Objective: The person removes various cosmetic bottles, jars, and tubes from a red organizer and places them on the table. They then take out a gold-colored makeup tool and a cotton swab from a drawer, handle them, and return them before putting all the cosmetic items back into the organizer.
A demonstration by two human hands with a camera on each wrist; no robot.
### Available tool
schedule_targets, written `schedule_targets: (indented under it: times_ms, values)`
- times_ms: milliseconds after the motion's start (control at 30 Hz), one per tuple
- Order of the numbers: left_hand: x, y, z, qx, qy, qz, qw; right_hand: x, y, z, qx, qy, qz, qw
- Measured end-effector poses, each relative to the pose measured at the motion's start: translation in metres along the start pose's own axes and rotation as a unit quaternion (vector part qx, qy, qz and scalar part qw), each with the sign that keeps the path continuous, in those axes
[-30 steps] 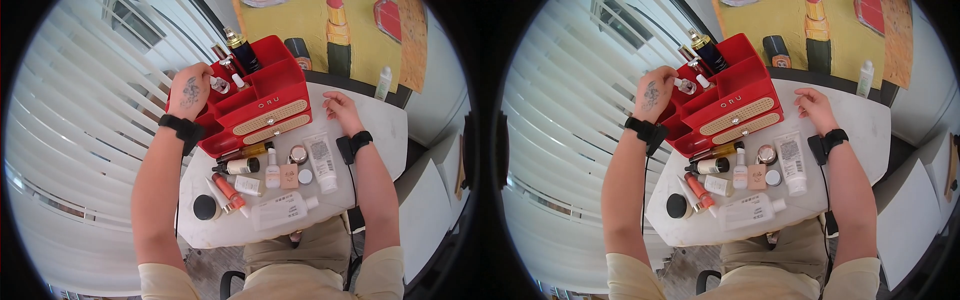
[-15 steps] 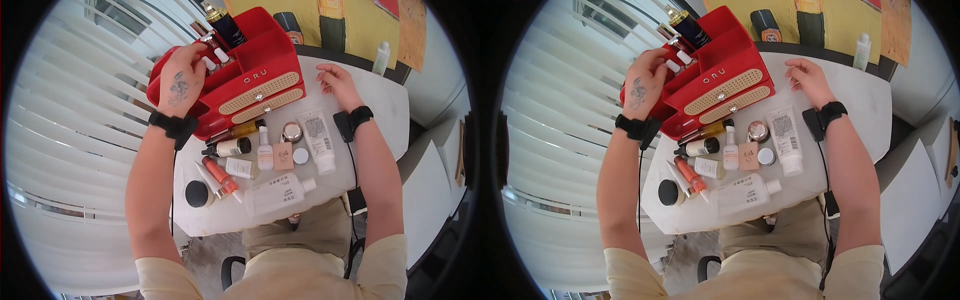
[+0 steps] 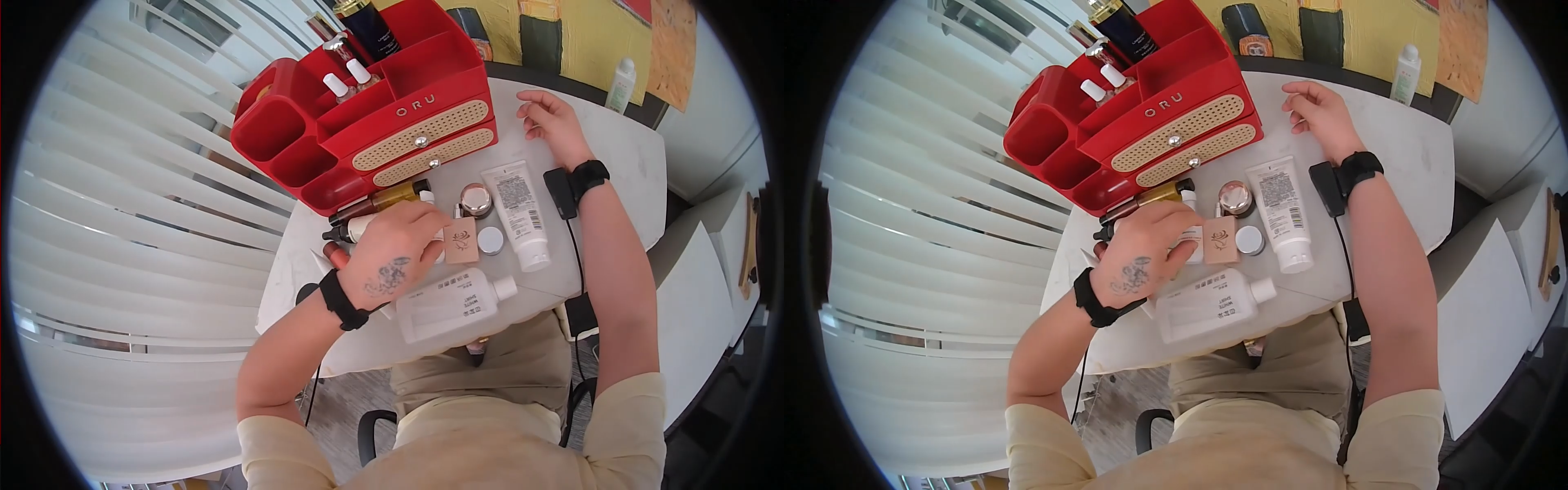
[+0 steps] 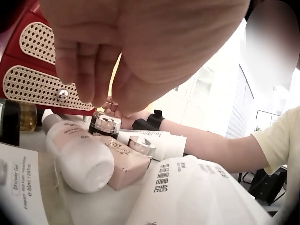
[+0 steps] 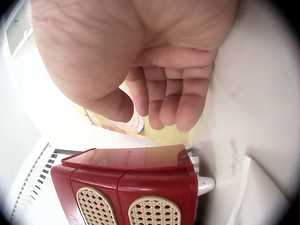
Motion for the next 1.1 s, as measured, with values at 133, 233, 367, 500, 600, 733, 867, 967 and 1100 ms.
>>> schedule_targets:
  times_ms: [133, 233, 367, 500, 600, 733, 867, 967, 1100]
  values:
    - [0.008, -0.002, 0.021, 0.020, 0.051, -0.026, 0.998, 0.001, 0.002, -0.002, 0.000, 0.006, 0.000, 1.000]
    - [0.007, -0.008, 0.046, 0.136, 0.047, -0.014, 0.990, 0.001, 0.001, -0.001, 0.001, 0.003, 0.002, 1.000]
    - [-0.001, -0.003, 0.048, 0.165, 0.041, 0.014, 0.985, 0.001, 0.002, 0.000, 0.007, 0.002, 0.005, 1.000]
    - [0.017, 0.001, 0.061, 0.164, 0.107, -0.030, 0.980, 0.002, 0.003, -0.002, 0.004, 0.008, 0.006, 1.000]
    - [0.035, -0.011, 0.083, 0.217, 0.060, -0.059, 0.973, 0.004, 0.005, -0.004, 0.008, 0.009, 0.008, 1.000]
    - [0.067, -0.051, 0.102, 0.301, 0.009, -0.109, 0.947, 0.004, 0.005, -0.004, 0.006, 0.010, 0.007, 1.000]
    - [0.095, -0.123, 0.142, 0.411, -0.167, -0.225, 0.867, 0.006, 0.006, -0.006, 0.010, 0.018, 0.014, 1.000]
    - [0.099, -0.184, 0.170, 0.439, -0.226, -0.294, 0.819, 0.015, 0.013, -0.014, 0.022, 0.023, 0.016, 0.999]
    - [0.044, -0.262, 0.226, 0.449, -0.306, -0.334, 0.771, 0.022, 0.009, -0.014, 0.029, 0.061, -0.027, 0.997]
Point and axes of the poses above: each hand's wrist, its own y-axis towards the middle knuckle, its own x-axis out of the back of the hand, z = x × y, the point moved 9 cm from there along y, towards the middle knuckle, and after that the axes turned 11 degrees about y, right-handed, at the moved point
